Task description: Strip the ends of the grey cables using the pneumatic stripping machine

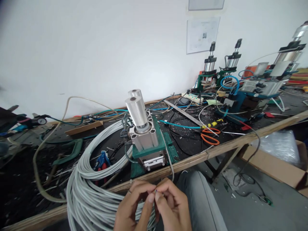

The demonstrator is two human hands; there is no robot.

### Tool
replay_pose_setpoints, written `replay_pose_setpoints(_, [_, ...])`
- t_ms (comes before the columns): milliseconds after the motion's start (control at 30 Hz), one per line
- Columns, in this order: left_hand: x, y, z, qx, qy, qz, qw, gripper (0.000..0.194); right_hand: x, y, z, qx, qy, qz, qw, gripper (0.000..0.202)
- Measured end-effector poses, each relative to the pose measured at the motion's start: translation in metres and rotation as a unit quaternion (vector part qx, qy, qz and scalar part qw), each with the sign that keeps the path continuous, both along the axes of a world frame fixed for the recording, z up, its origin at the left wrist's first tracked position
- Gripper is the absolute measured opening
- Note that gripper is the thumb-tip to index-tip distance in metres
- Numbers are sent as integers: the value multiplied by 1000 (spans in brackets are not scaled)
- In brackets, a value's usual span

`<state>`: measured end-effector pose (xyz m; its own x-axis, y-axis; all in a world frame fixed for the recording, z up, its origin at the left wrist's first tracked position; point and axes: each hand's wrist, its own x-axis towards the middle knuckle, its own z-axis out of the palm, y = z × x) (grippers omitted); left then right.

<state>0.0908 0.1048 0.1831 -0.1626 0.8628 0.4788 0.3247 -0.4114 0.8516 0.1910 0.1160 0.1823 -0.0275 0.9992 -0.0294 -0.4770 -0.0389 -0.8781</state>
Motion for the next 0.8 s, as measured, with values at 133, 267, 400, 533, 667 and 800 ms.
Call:
replay_pose_setpoints(133, [0, 3, 5, -21, -27, -10, 999, 13, 2, -1, 2, 22, -54, 10, 998, 33])
replay_pose_setpoints(267, [-4, 5, 8, -29, -40, -19, 999, 12, 4, -1, 3, 71, -102, 6, 992, 32])
replay_pose_setpoints(400, [-7, 6, 15, -12, 33, 3, 999, 10, 3, -2, 5, 123, -165, -29, 978, 30])
replay_pose_setpoints(533, [-2, 4, 20, 43, 128, 74, 988, 15, 2, -3, 3, 139, -188, -41, 971, 29])
replay_pose_setpoints(667, [5, 3, 12, 16, 98, 102, 990, 17, -1, -3, 0, 83, -128, -19, 988, 30])
replay_pose_setpoints(800, [10, 3, 2, -53, -58, 89, 993, 18, -5, -3, 0, 36, -59, 10, 998, 31])
